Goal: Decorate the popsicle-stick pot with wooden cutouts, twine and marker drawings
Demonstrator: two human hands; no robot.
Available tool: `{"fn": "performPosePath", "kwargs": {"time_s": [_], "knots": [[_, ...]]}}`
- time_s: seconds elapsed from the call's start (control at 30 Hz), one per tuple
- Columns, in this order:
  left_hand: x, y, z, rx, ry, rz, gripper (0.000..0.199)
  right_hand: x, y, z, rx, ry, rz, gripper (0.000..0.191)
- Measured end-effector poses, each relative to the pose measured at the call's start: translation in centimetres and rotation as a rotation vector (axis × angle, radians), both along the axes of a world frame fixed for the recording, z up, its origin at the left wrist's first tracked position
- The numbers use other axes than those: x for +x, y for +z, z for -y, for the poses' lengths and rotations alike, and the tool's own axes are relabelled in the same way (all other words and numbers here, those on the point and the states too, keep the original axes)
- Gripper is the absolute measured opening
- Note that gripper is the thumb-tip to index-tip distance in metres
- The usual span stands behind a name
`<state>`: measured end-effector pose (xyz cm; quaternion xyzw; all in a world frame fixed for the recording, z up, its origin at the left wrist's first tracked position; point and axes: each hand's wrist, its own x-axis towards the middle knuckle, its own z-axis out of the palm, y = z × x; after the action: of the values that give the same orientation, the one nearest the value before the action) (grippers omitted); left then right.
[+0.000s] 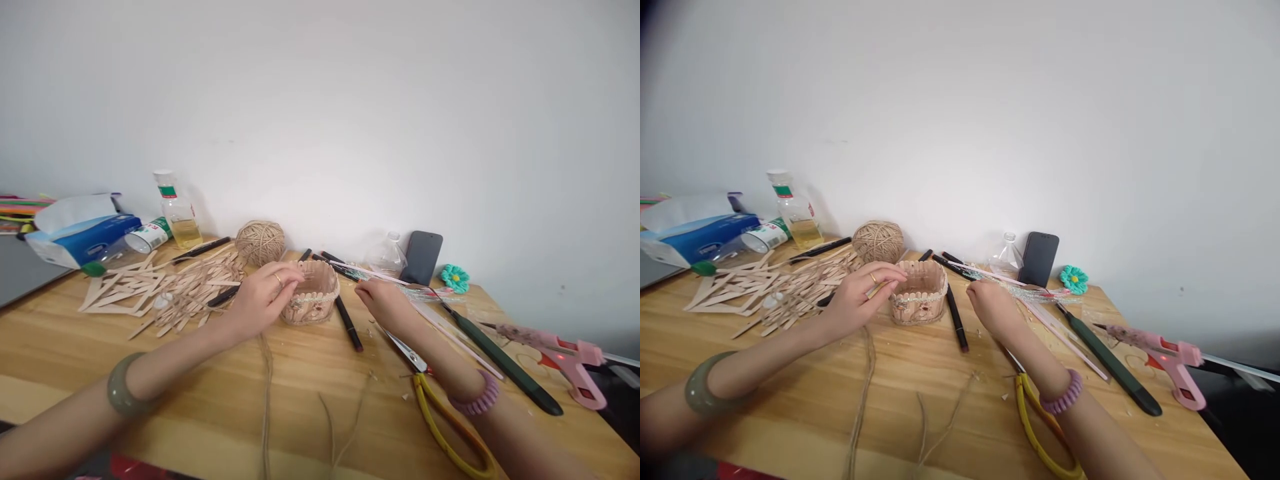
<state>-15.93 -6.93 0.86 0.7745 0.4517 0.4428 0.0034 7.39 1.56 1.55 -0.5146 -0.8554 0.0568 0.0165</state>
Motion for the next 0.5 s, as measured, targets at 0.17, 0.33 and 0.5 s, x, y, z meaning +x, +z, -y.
{"fn": "performPosePath", "kwargs": {"time_s": [0.17, 0.33, 0.5], "knots": [[-0.3, 0.0, -0.4, -0.054, -0.083, -0.147, 0.015, -0.5, -1.3, -4.0, 0.042, 0.039, 0.100, 0.030], [-1.9, -0.1, -0.6, -0.136, -0.144, -0.221, 0.017, -1.0, -2.0, -5.6, 0.088, 0.030, 0.139, 0.030], [-2.4, -0.7, -1.1, -0.026, -0.188, -0.375, 0.019, -2.2, -2.3, -6.1, 0.089, -0.008, 0.160, 0.030]]}}
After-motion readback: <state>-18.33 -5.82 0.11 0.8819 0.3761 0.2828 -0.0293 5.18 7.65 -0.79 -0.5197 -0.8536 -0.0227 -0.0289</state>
